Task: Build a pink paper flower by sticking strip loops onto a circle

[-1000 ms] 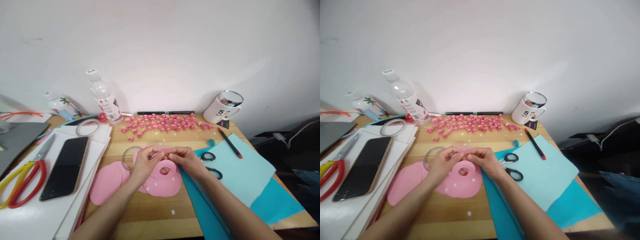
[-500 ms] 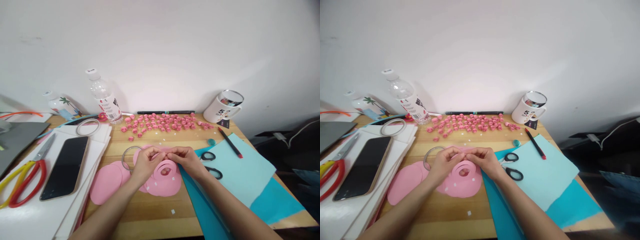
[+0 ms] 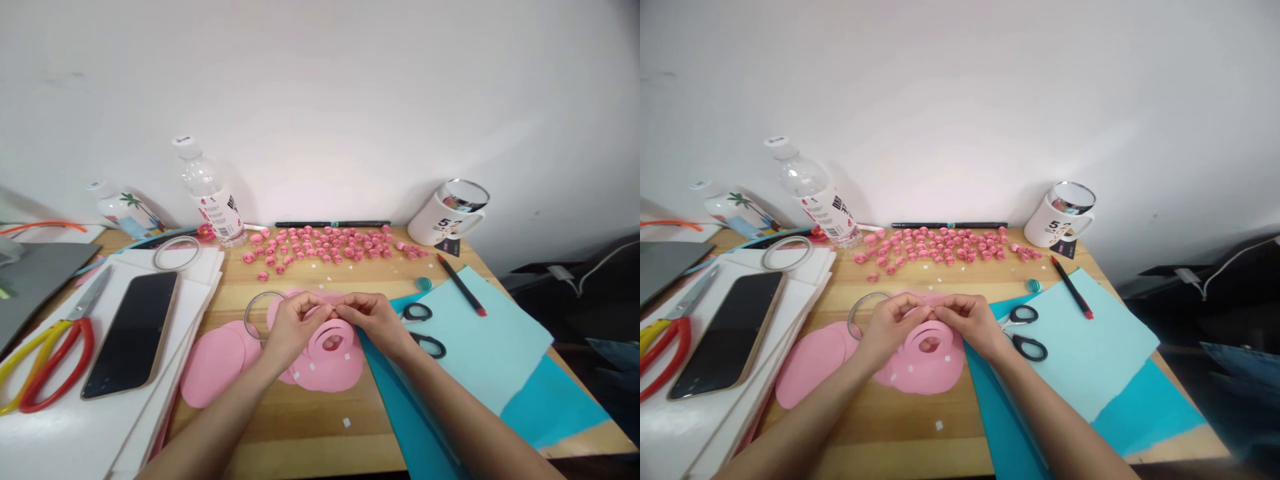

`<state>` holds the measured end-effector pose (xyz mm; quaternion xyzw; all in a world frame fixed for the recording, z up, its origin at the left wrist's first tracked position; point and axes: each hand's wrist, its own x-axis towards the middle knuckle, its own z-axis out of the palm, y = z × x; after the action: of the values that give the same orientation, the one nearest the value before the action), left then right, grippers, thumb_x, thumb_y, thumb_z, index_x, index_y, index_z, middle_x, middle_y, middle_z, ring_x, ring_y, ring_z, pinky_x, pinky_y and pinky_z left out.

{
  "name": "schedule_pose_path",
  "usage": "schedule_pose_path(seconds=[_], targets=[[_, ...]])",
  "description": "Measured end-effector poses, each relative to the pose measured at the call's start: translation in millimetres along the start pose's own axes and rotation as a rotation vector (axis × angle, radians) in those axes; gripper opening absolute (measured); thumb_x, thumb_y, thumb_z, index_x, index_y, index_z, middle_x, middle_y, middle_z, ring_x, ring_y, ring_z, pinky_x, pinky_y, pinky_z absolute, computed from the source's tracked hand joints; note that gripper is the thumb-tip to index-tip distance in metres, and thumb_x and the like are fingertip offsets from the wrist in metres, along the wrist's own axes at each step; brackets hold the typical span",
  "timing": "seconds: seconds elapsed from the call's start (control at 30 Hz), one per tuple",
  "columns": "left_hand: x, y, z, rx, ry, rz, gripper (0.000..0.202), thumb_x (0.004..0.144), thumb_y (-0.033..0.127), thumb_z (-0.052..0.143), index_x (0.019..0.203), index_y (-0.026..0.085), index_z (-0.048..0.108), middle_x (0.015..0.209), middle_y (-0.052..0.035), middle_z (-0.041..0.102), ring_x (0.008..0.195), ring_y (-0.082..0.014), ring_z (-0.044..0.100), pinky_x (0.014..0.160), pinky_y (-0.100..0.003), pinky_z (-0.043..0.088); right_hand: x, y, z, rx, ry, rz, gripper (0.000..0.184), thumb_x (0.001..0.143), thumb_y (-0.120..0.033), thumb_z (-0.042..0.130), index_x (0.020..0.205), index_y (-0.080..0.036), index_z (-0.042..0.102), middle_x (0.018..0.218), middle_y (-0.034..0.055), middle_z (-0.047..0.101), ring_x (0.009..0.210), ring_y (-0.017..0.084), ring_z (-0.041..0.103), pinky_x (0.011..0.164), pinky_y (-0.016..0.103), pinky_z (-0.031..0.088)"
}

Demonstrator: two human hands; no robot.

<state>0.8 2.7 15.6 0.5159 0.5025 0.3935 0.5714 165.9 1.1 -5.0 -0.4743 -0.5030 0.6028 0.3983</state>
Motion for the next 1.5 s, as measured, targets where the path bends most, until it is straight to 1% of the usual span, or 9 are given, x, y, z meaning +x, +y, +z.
schedule_pose_path(seconds=[0.17,0.4,0.67,0.73,0.87,0.93,1.07,1.23,1.5], targets=[[0.3,-0.9,-0.3,0.022,-0.001,0.028,0.017,0.069,0.031,0.065,0.066,0.015,0.061,0.064,-0.0007,0.064,0.061,-0.0131,0.059,0.056,-0.022,0.047,0.4,0.8,-0.3,0.011,-0.005,0.005,0.021,0.071,-0.038,0.067,0.075,-0.018,0.071,0.077,0.0045,0.073,0.069,0.017,0.065,0.067,0.029,0.05],[-0.6,-2.0,0.4,0.013,-0.003,0.014,0.017,0.069,0.031,0.064,0.066,0.015,0.059,0.063,0.0,0.062,0.059,-0.0119,0.058,0.053,-0.021,0.045,-0.3,0.5,0.5,0.028,0.001,0.014,0.021,0.069,-0.037,0.069,0.075,-0.017,0.07,0.075,0.0042,0.072,0.067,0.016,0.065,0.066,0.029,0.05],[0.1,-2.5,0.4,0.002,-0.02,0.003,0.023,0.069,0.038,0.065,0.072,0.015,0.063,0.071,-0.0036,0.067,0.069,-0.0159,0.061,0.062,-0.024,0.047,1.3,0.9,1.8,0.107,0.053,0.012,0.021,0.067,-0.037,0.071,0.068,-0.017,0.067,0.068,0.0036,0.071,0.063,0.015,0.063,0.062,0.028,0.05],[-0.4,-1.1,0.5,0.027,0.0,0.02,0.021,0.069,0.036,0.065,0.07,0.015,0.064,0.07,-0.0026,0.066,0.067,-0.015,0.06,0.061,-0.023,0.046,1.9,1.1,1.7,0.119,0.067,0.005,0.019,0.066,-0.036,0.072,0.069,-0.018,0.067,0.069,0.003,0.071,0.065,0.016,0.064,0.065,0.029,0.051],[-1.5,-1.0,0.7,0.022,0.003,0.03,0.019,0.072,0.034,0.063,0.071,0.015,0.065,0.07,-0.0013,0.065,0.064,-0.0131,0.059,0.06,-0.022,0.045,2.5,1.7,1.2,0.171,0.071,-0.018,0.02,0.064,-0.033,0.074,0.078,-0.019,0.07,0.088,0.0056,0.073,0.081,0.02,0.066,0.079,0.034,0.051],[-1.5,-2.9,0.7,0.016,-0.006,0.023,0.019,0.073,0.034,0.062,0.072,0.015,0.065,0.071,-0.0014,0.065,0.064,-0.0126,0.059,0.059,-0.022,0.045,2.5,2.3,0.9,0.207,0.062,-0.004,0.023,0.064,-0.031,0.075,0.083,-0.019,0.07,0.092,0.0065,0.072,0.083,0.02,0.067,0.082,0.036,0.05],[-0.5,-6.4,0.8,0.063,0.002,0.025,0.02,0.073,0.034,0.062,0.072,0.015,0.064,0.072,-0.0019,0.065,0.065,-0.013,0.058,0.057,-0.021,0.044,3.0,3.2,0.9,0.276,0.067,0.032,0.026,0.064,-0.029,0.075,0.087,-0.02,0.069,0.09,0.0061,0.073,0.081,0.02,0.068,0.083,0.036,0.051],[-0.1,-6.6,1.6,0.081,-0.002,0.023,0.02,0.073,0.034,0.061,0.072,0.014,0.064,0.07,-0.002,0.064,0.064,-0.0131,0.057,0.057,-0.022,0.044,3.4,3.6,1.5,0.288,0.09,0.042,0.029,0.061,-0.029,0.077,0.086,-0.018,0.069,0.087,0.0077,0.073,0.079,0.02,0.069,0.081,0.036,0.051],[0.9,-9.8,1.4,0.127,0.018,0.034,0.02,0.074,0.033,0.06,0.072,0.013,0.063,0.073,-0.0029,0.065,0.065,-0.0138,0.057,0.059,-0.023,0.045,4.0,6.0,0.9,0.304,0.154,0.056,0.027,0.058,-0.027,0.079,0.082,-0.018,0.07,0.073,0.004,0.074,0.067,0.016,0.068,0.071,0.028,0.053]])
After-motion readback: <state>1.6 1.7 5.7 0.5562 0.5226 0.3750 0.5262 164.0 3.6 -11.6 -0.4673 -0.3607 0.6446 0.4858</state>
